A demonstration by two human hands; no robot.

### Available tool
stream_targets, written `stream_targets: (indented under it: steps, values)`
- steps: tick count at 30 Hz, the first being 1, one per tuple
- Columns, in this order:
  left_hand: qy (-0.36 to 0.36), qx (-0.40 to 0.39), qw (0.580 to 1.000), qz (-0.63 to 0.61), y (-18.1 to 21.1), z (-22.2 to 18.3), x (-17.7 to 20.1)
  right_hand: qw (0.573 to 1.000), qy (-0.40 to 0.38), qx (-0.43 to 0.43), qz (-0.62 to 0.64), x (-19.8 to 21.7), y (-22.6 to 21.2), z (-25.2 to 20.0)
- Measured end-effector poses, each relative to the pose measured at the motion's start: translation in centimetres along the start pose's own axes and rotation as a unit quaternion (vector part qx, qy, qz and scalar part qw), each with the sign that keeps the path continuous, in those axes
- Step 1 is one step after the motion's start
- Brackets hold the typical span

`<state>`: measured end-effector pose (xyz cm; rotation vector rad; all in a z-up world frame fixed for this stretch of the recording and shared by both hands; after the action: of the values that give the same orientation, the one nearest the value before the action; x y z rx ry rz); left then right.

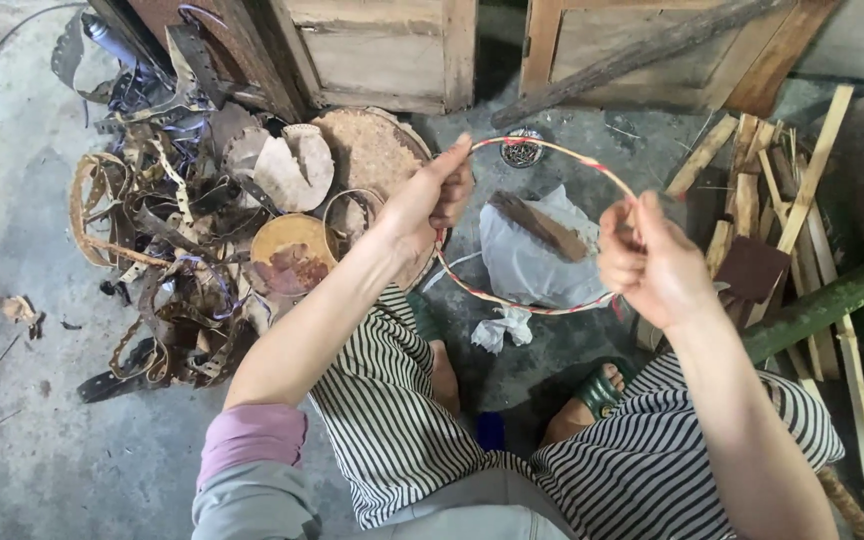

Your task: The person is wrapping a circular frame with thin strips of material, likely rattan or wire, and using a knife to trim the ends as part of an instrument repair process.

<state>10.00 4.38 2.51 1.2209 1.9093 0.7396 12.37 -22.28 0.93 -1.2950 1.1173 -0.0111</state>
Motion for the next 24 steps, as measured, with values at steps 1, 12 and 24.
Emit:
stream_targets:
  steps: [1,12,24]
  values:
    - [-0.016,-0.017,0.999,-0.029,0.0,0.3,0.2,0.999,0.037,-0.013,-0.023,0.1,0.4,0.2]
    - [-0.120,0.031,0.992,-0.026,-0.2,0.7,0.6,0.991,0.121,-0.057,-0.005,1.5,1.3,0.6]
    - [-0.229,0.089,0.966,-0.075,-2.6,1.0,0.0,0.988,0.000,-0.041,0.150,4.6,-0.5,-0.9]
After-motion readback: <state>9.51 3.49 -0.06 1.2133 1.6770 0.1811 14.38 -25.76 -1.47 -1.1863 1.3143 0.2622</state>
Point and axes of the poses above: each hand's wrist, its own z-axis towards the middle knuckle, its own x-axis out of the back of the hand, y = z × x, the point moved 4 cm from there along z, towards the middle knuckle, and after that the axes turned 1 degree about -y, right-handed, at the moved point
